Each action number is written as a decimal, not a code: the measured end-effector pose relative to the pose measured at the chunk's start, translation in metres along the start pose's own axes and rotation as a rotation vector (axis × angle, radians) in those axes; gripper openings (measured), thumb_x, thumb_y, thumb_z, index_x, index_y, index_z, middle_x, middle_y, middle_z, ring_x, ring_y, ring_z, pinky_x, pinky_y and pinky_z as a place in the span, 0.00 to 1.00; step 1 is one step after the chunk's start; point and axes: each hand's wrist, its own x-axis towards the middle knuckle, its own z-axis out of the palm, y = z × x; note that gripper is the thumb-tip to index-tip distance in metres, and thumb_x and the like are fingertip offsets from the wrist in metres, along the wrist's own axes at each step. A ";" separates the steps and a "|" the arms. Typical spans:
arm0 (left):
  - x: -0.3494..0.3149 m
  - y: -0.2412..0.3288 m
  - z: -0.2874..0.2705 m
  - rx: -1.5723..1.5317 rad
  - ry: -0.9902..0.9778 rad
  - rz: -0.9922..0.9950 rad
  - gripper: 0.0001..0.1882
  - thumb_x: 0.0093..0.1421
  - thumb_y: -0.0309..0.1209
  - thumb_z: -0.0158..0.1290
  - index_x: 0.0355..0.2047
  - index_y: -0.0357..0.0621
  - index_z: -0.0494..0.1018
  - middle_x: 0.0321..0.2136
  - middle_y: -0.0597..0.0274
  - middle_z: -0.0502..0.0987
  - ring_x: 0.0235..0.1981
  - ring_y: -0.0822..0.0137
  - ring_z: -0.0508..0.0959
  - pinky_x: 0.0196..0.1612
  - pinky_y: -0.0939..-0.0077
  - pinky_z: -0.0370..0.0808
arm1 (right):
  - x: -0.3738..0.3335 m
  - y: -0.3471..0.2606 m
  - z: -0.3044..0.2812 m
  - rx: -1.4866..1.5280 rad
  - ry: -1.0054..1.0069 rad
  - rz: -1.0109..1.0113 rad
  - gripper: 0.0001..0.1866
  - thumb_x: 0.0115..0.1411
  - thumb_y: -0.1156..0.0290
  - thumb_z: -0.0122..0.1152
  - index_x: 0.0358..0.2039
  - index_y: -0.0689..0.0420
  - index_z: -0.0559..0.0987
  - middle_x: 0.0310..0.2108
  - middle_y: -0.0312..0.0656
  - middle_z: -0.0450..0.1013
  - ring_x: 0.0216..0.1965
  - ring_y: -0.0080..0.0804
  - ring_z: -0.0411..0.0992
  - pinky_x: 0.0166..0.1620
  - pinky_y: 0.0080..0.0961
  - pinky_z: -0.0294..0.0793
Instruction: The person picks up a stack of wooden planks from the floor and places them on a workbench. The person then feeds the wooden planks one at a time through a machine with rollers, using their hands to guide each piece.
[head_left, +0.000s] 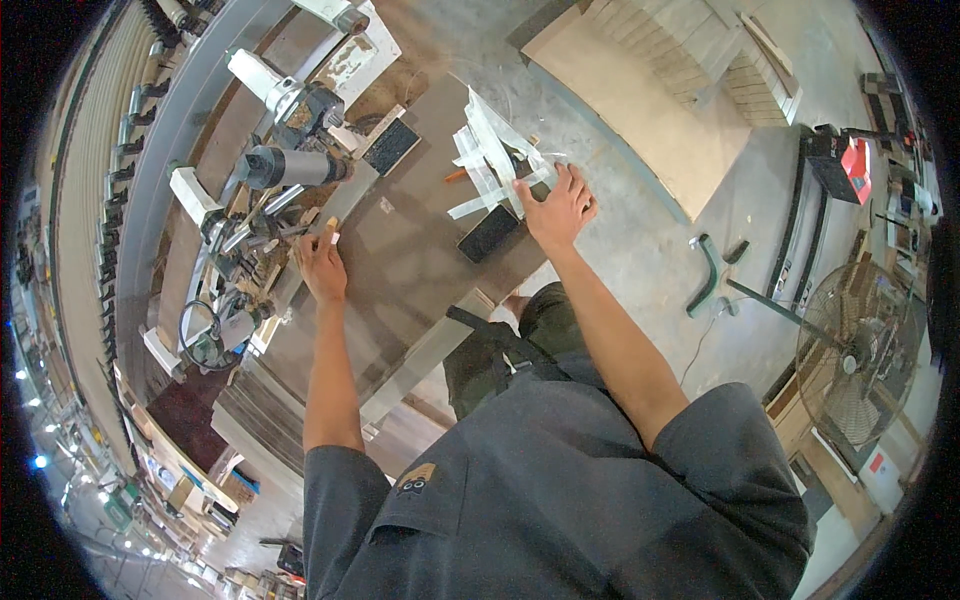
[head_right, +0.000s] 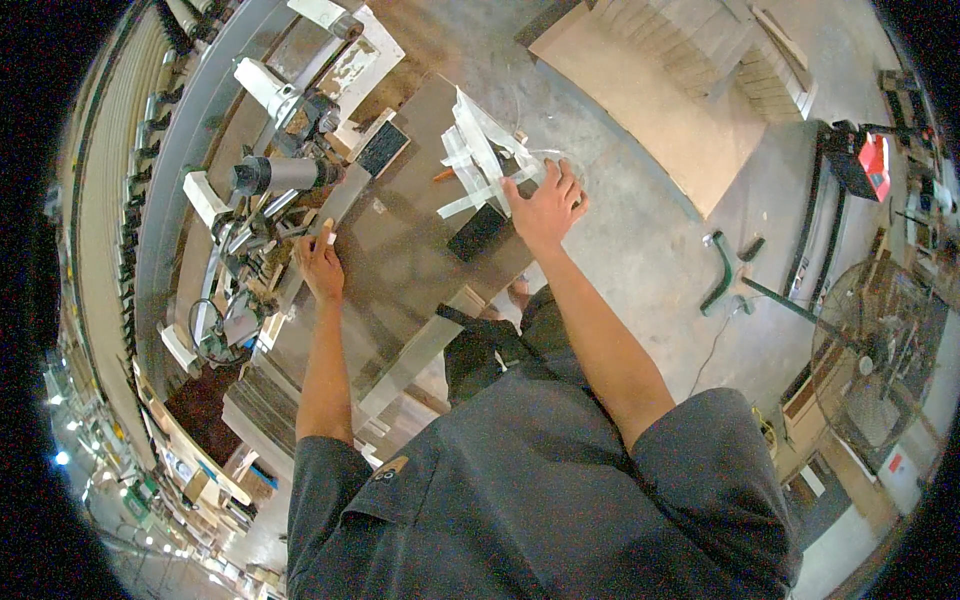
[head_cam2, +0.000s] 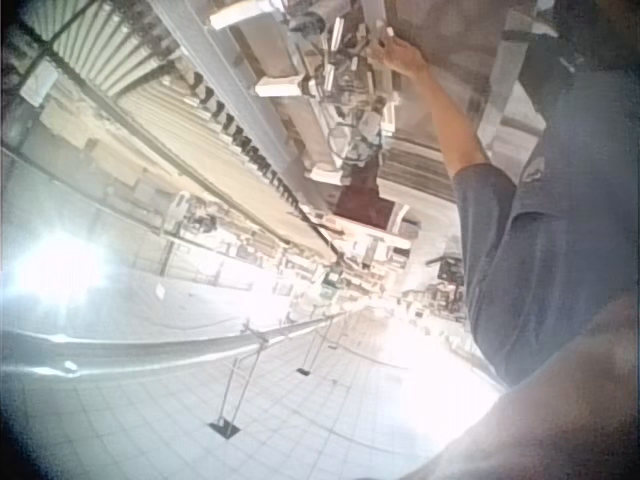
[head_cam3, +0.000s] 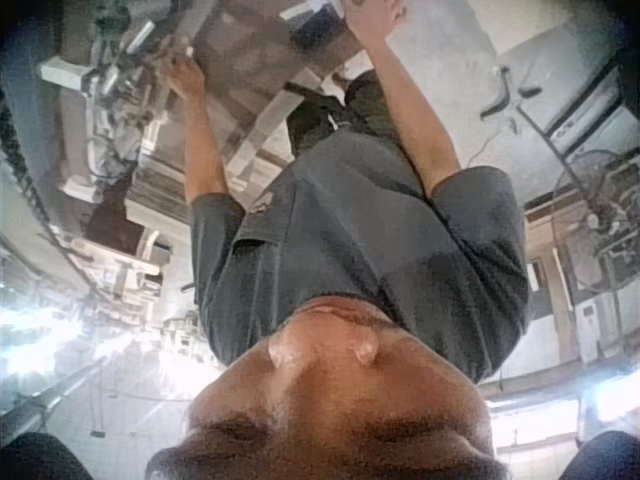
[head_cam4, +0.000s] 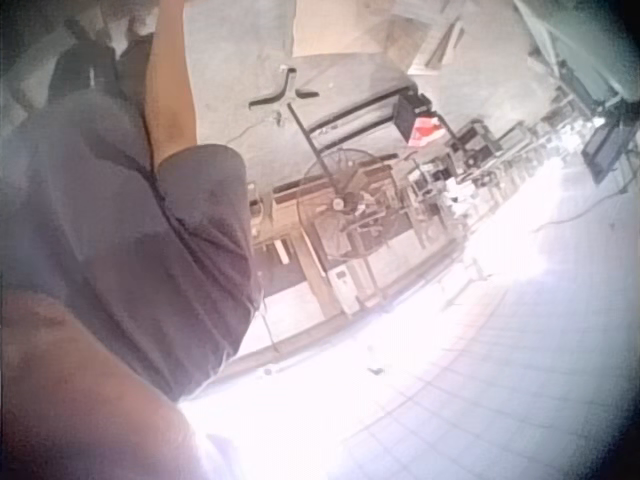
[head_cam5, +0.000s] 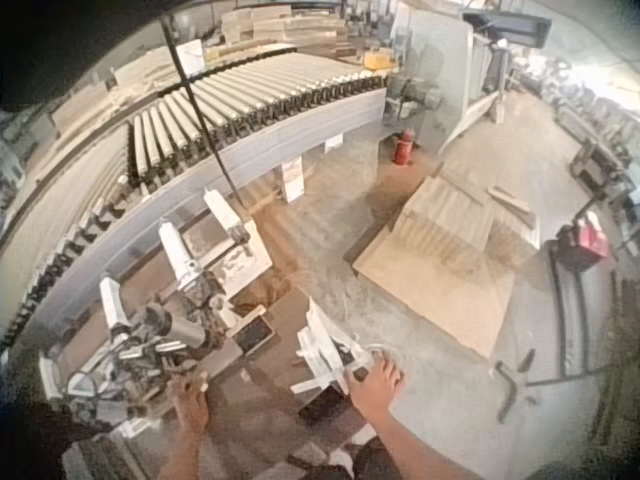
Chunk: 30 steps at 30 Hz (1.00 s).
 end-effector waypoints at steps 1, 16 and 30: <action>0.001 0.001 0.000 -0.019 -0.016 -0.025 0.23 0.59 0.21 0.57 0.53 0.59 0.80 0.38 0.59 0.71 0.43 0.52 0.74 0.51 0.55 0.72 | 0.000 -0.002 -0.002 -0.002 -0.002 -0.001 0.45 0.53 0.41 0.71 0.65 0.55 0.70 0.70 0.49 0.60 0.72 0.45 0.54 0.72 0.55 0.38; -0.002 -0.006 0.004 -0.028 -0.033 -0.044 0.22 0.59 0.23 0.57 0.53 0.60 0.81 0.38 0.60 0.70 0.43 0.52 0.73 0.53 0.53 0.71 | -0.005 -0.015 -0.007 0.001 -0.045 -0.041 0.65 0.46 0.33 0.74 0.74 0.58 0.53 0.76 0.56 0.45 0.77 0.53 0.39 0.76 0.55 0.31; -0.004 -0.010 0.006 -0.065 0.053 0.021 0.23 0.59 0.22 0.59 0.53 0.60 0.80 0.37 0.60 0.69 0.41 0.53 0.72 0.50 0.56 0.71 | 0.001 -0.018 -0.006 -0.049 -0.128 0.025 0.72 0.40 0.31 0.77 0.75 0.56 0.51 0.77 0.56 0.39 0.78 0.55 0.36 0.75 0.57 0.33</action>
